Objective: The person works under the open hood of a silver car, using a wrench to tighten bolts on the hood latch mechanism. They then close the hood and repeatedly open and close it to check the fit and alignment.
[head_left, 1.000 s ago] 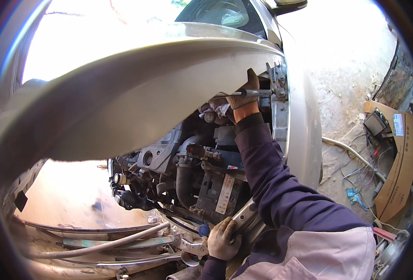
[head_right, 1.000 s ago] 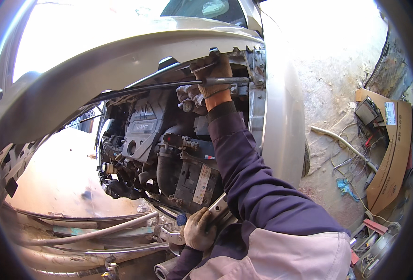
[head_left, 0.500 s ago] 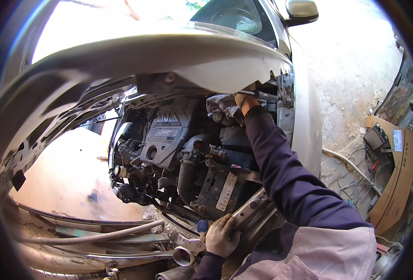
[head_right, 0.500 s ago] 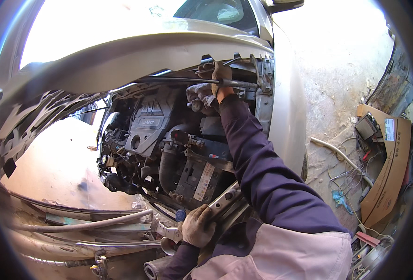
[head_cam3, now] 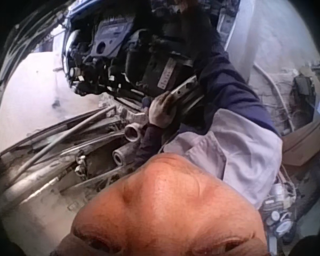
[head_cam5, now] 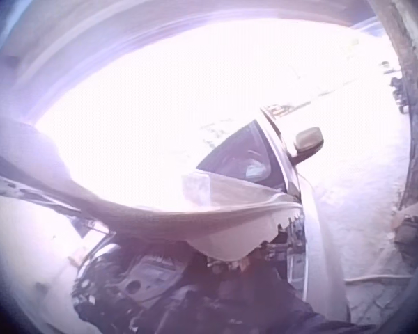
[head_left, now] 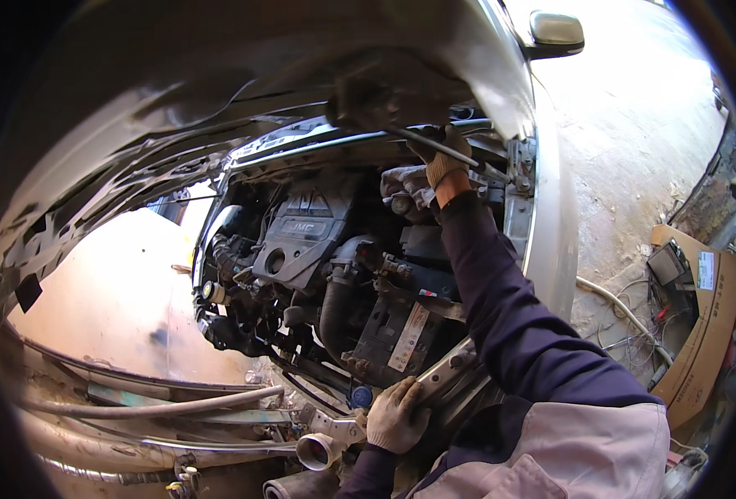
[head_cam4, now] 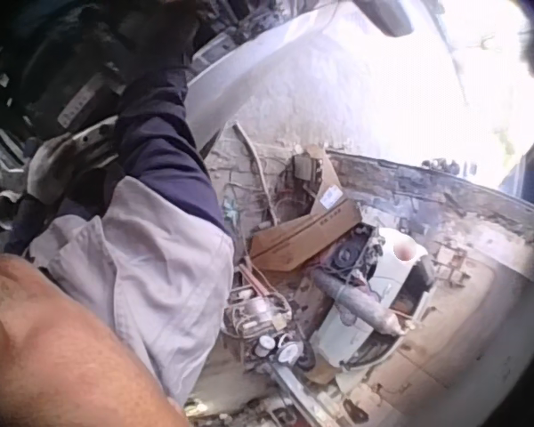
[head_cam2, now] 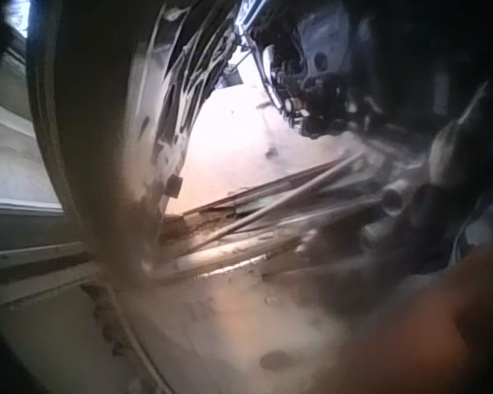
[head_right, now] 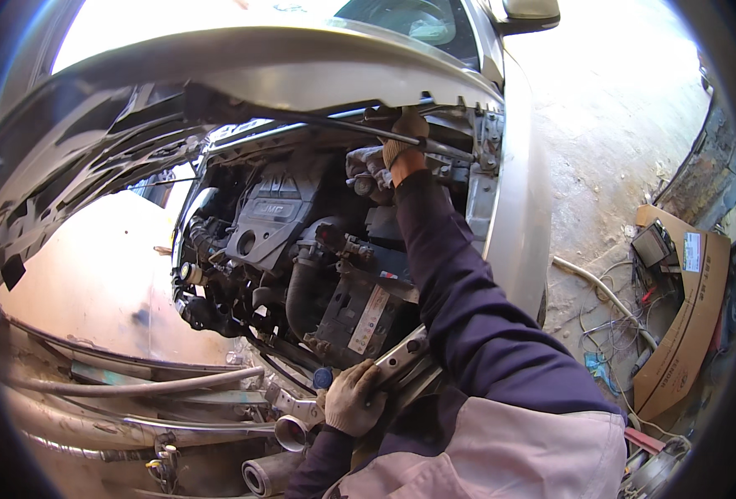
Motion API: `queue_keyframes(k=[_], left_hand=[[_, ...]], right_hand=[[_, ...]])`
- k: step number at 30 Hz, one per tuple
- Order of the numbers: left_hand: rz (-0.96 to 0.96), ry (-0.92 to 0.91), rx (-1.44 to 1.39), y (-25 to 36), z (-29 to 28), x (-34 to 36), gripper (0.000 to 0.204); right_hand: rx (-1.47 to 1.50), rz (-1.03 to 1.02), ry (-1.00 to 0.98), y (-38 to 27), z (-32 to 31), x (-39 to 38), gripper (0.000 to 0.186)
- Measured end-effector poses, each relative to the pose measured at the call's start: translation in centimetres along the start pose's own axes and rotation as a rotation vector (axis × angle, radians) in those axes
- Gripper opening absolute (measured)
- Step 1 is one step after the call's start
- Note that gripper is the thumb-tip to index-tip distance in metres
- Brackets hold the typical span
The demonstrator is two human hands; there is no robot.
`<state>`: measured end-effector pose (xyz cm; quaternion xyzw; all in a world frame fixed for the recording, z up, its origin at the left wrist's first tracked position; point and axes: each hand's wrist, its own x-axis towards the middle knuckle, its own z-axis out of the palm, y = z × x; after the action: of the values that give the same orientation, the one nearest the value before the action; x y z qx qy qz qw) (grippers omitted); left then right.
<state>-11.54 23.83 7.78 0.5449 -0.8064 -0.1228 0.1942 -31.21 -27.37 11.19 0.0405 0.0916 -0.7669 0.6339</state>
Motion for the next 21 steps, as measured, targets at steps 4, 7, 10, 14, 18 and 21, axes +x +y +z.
queue_keyframes(k=[4,7,10,14,18,21], left_hand=[[-0.013,0.010,0.002,0.2,-0.2,-0.1,0.058],[-0.007,0.029,0.009,0.5,-0.4,-0.1,0.057],[-0.016,0.045,0.008,0.6,-0.2,-0.1,0.057],[-0.021,0.065,0.008,0.7,0.1,-0.3,0.055],[-0.015,0.058,0.009,0.4,0.1,-0.3,0.056],[-0.021,0.014,-0.005,0.3,0.1,-0.3,0.057]], right_hand=[[-0.407,-0.103,0.111,2.5,-1.7,4.5,0.035],[-0.376,-0.082,0.083,2.5,-2.5,5.5,0.035],[-0.119,0.092,-0.012,0.6,-2.3,3.4,0.033],[0.106,0.110,-0.115,-3.0,-1.3,-2.0,0.032],[0.185,0.126,-0.169,-4.5,0.0,-4.2,0.032],[0.132,0.085,-0.260,-3.3,-0.1,-3.3,0.026]])
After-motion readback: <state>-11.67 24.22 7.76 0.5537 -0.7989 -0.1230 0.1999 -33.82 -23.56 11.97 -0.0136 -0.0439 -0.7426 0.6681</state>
